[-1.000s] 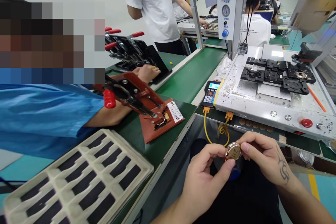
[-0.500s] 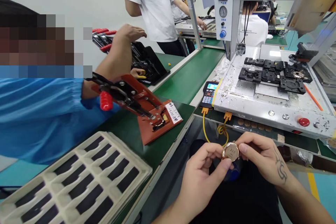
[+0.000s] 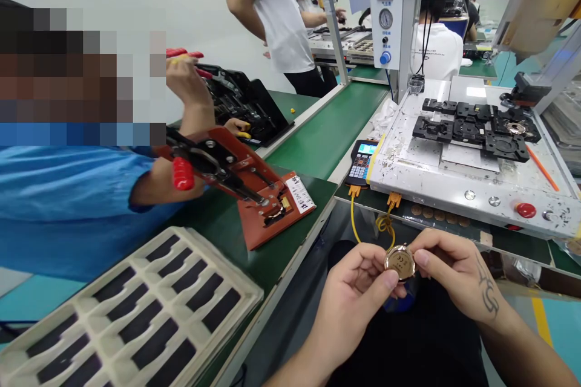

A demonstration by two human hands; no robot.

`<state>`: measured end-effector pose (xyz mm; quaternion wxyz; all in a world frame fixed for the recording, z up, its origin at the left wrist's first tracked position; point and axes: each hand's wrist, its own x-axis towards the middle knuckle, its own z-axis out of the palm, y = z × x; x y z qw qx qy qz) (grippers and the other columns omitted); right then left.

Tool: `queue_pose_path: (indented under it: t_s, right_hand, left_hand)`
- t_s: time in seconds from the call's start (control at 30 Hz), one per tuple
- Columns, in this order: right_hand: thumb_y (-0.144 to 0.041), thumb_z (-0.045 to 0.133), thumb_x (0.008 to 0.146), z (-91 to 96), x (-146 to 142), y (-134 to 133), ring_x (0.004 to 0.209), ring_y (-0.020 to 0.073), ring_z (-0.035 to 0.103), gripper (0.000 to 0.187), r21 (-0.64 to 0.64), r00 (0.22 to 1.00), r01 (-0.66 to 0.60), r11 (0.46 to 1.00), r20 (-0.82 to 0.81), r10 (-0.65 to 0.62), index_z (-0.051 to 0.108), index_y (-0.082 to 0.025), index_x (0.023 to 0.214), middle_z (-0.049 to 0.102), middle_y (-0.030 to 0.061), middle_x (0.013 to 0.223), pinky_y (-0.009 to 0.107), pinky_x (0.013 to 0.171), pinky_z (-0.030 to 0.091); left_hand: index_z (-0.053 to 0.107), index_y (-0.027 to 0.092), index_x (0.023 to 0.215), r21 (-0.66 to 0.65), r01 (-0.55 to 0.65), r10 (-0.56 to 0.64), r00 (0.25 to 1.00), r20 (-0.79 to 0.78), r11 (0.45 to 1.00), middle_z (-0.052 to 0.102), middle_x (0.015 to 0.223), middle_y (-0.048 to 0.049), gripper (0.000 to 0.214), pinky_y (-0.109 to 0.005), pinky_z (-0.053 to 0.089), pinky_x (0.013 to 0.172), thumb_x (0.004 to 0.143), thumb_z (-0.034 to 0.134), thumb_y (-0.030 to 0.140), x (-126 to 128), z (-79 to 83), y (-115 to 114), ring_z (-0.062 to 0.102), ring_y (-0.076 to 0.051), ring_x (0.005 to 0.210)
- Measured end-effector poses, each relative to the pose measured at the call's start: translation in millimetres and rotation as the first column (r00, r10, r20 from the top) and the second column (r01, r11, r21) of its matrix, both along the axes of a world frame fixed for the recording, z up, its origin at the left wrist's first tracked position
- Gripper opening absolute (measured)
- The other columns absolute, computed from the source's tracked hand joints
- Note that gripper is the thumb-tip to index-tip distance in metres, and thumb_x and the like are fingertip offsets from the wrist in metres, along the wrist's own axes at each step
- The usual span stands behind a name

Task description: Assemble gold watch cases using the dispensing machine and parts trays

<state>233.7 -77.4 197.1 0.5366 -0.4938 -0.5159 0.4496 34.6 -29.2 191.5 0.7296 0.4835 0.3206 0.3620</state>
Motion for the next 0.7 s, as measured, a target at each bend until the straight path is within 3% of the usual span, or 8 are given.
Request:
queue_pose_path:
  t_s: [0.7]
  right_hand:
    - [-0.039,0.072,0.106,-0.5,2.6,-3.0,0.074,0.0136,0.068,0.018,-0.004,1.0,-0.008,1.0,0.011,0.008,0.081,-0.025,0.098,0.077,0.0007,0.087,0.023,0.069,0.055]
  left_hand:
    - [0.069,0.017,0.093,-0.054,0.019,-0.017,0.999,0.036,0.998,0.078,0.084,-0.0019,0.034,-0.023,0.059,0.071,0.09,0.088,0.045,2.7,0.4,-0.4,0.074,-0.013,0.07]
